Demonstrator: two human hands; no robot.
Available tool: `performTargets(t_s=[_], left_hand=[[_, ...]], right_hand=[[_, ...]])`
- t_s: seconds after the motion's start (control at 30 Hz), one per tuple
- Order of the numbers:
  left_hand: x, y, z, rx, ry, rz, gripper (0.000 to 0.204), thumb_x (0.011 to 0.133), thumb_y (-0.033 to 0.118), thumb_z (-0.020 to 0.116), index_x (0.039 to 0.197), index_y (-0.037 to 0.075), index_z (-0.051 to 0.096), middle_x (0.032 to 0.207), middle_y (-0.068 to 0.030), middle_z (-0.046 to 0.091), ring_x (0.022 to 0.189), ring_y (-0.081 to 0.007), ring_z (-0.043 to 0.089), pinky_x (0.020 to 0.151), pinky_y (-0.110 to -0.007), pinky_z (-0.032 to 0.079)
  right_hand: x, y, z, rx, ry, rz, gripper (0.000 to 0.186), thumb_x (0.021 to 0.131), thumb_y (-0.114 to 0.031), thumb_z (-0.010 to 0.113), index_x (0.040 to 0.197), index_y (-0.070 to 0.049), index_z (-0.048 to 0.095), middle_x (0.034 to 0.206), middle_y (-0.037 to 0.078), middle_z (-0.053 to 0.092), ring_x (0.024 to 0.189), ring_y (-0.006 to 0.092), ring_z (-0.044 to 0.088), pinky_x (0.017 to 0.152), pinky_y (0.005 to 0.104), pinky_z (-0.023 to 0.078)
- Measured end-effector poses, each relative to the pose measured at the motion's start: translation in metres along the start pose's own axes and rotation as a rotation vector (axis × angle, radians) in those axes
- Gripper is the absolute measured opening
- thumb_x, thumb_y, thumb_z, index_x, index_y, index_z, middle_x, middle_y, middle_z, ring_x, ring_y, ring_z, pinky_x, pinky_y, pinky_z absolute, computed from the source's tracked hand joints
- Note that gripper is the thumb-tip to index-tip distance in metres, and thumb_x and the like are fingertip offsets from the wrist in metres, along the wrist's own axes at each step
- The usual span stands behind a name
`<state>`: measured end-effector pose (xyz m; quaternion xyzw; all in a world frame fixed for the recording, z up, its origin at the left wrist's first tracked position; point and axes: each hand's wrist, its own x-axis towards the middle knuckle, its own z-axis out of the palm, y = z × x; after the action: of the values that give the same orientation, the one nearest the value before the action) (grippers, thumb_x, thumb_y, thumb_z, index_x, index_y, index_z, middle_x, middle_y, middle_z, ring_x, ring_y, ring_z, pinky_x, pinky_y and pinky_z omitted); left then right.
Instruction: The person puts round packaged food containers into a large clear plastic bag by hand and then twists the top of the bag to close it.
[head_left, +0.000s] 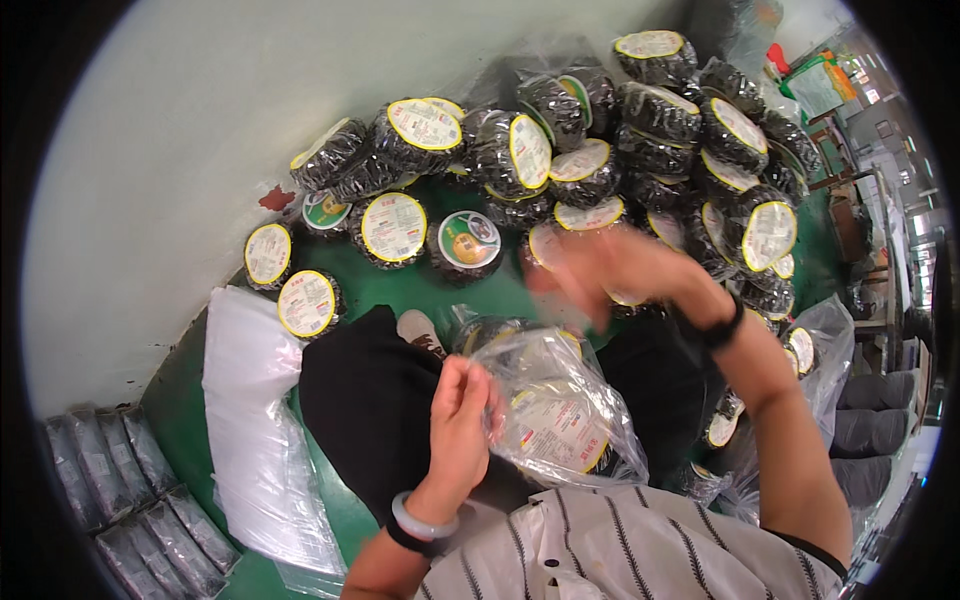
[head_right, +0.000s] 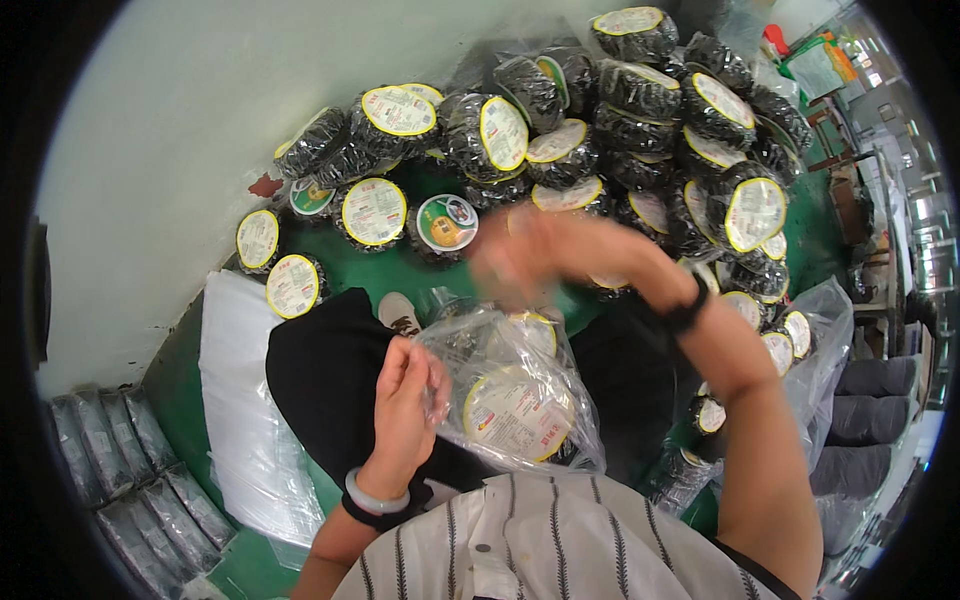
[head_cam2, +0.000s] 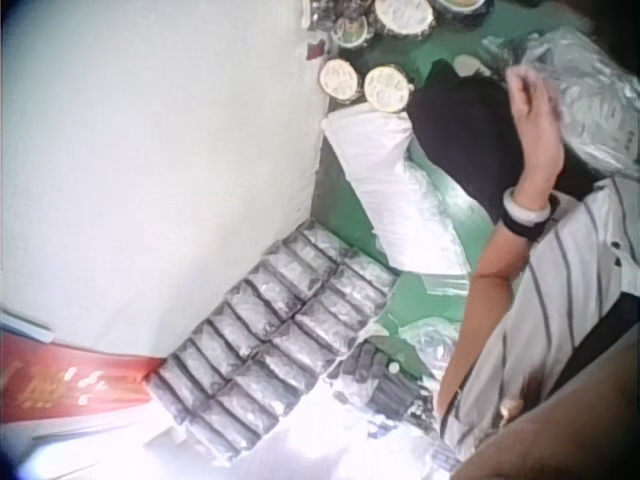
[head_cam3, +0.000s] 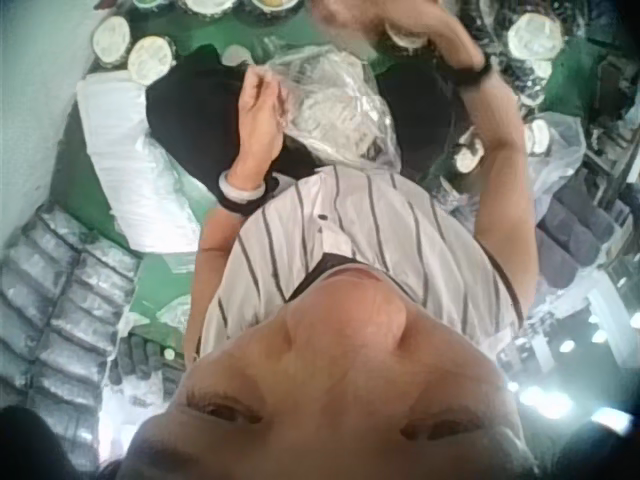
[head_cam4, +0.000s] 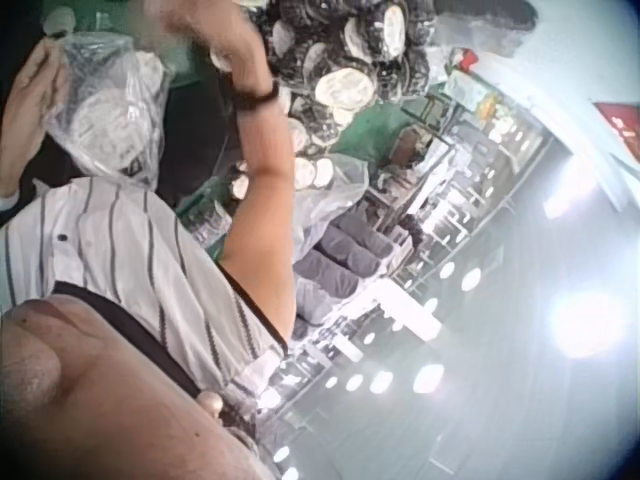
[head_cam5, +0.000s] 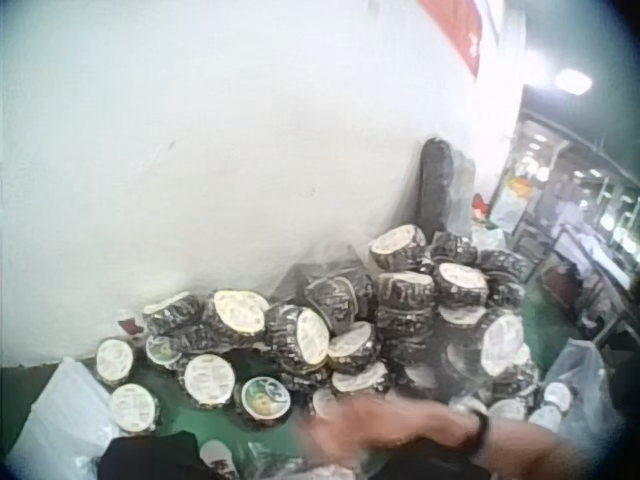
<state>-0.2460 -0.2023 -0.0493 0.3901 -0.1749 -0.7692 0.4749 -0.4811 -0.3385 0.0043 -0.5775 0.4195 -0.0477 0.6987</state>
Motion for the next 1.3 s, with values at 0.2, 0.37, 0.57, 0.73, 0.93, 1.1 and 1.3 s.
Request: performTargets(t_s=[0.2,0.37,0.57,0.73,0.93,1.1,1.3], left_hand=[[-0.022,0.022,-0.009,-0.103,-0.219,-0.064,0.012,0.100,0.016,0.043,0.091,0.008,0.041,0.062,-0.0001,0.043,0.045,-0.0054,0.035,0.041,-0.020,0.027],[-0.028,0.011,-0.024,0.151,-0.183,-0.308,0.013,0.094,0.015,0.054,0.098,0.005,0.048,0.057,0.0033,0.037,0.044,-0.0039,0.034,0.040,-0.019,0.025],[-0.012,0.020,0.001,0.108,-0.028,-0.104,0.024,0.091,0.019,0.059,0.109,0.003,0.062,0.081,0.0033,0.060,0.065,-0.0084,0.054,0.056,-0.021,0.044],[-0.095,-0.009,0.008,0.927,-0.888,0.334,0.057,0.080,0.004,0.062,0.134,0.004,0.047,0.072,-0.0044,0.054,0.060,-0.0131,0.055,0.058,-0.027,0.045],[-0.077,-0.037,0.098,0.367,-0.764,0.387,0.067,0.080,-0.003,0.055,0.141,0.010,0.030,0.078,-0.0031,0.041,0.061,-0.0117,0.041,0.059,-0.025,0.039],[-0.125,-0.018,0.187,-0.163,-1.185,0.481,0.046,0.077,-0.004,0.053,0.121,0.005,0.044,0.083,-0.0010,0.044,0.070,-0.0085,0.041,0.066,-0.024,0.039],[-0.089,0.020,0.130,-0.039,-0.865,-0.450,0.058,0.072,0.004,0.064,0.125,0.001,0.041,0.103,-0.0065,0.056,0.086,-0.0113,0.054,0.071,-0.023,0.044]], right_hand=[[0.189,0.096,-0.163,-2.299,0.302,-0.354,0.060,0.079,-0.015,0.059,0.134,-0.032,0.042,0.132,-0.004,0.045,0.139,0.0220,0.023,0.113,0.0612,0.007],[0.134,-0.009,-0.115,-1.578,0.598,-0.349,0.078,0.084,-0.063,0.053,0.143,-0.014,0.035,0.137,0.015,0.046,0.123,0.0325,0.046,0.104,0.0373,0.037],[-0.044,0.017,0.088,0.619,0.191,0.112,0.034,0.089,-0.018,0.061,0.118,-0.003,0.056,0.111,0.007,0.063,0.099,0.0154,0.060,0.087,0.0310,0.048],[-0.131,0.160,0.193,1.164,0.809,0.290,0.044,0.093,-0.026,0.056,0.128,0.000,0.050,0.119,0.012,0.060,0.106,0.0198,0.060,0.095,0.0360,0.047],[-0.132,0.121,0.167,-1.073,0.985,-0.073,0.072,0.084,-0.043,0.063,0.139,-0.006,0.036,0.149,0.015,0.025,0.136,0.0332,0.026,0.109,0.0467,0.027],[-0.161,0.074,0.143,-0.989,0.498,0.211,0.048,0.067,-0.022,0.076,0.109,-0.007,0.058,0.101,0.016,0.056,0.102,0.0373,0.050,0.089,0.0429,0.042],[-0.212,0.089,0.103,-0.447,0.736,0.109,0.038,0.077,-0.021,0.068,0.109,-0.002,0.059,0.098,0.014,0.061,0.099,0.0282,0.055,0.085,0.0371,0.045]])
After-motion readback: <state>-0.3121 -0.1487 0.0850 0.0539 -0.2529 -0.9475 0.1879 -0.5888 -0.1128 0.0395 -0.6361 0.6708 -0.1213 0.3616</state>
